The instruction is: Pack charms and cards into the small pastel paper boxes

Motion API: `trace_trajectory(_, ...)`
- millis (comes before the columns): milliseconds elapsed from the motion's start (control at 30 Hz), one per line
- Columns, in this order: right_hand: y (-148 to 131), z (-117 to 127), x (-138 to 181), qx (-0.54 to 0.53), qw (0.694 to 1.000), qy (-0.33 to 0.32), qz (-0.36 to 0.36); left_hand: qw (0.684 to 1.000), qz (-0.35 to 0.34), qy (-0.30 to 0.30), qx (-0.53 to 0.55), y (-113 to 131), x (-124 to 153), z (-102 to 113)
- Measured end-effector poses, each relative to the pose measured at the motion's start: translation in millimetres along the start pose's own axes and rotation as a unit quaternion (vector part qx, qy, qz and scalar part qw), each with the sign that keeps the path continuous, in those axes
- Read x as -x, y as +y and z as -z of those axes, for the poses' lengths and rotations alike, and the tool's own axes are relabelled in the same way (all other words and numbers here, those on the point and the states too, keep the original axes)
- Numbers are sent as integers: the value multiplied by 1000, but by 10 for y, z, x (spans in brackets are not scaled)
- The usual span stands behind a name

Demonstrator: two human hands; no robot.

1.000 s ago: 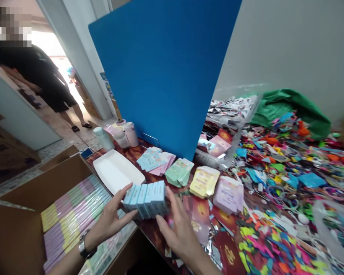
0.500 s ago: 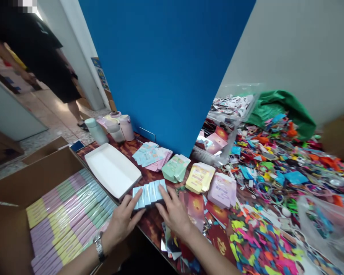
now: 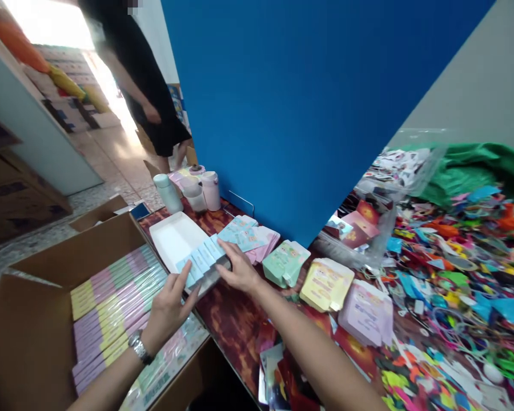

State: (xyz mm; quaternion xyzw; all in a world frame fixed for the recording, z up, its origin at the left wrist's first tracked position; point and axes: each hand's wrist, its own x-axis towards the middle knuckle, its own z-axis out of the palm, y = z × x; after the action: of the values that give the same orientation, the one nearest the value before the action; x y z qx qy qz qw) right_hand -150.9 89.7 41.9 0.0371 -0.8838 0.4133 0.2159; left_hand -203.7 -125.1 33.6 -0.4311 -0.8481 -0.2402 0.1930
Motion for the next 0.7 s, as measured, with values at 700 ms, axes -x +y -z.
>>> trace_trajectory(700,-2,-242,-760,-48,999,-7,0,997,21,65,-38,-506,-387,215)
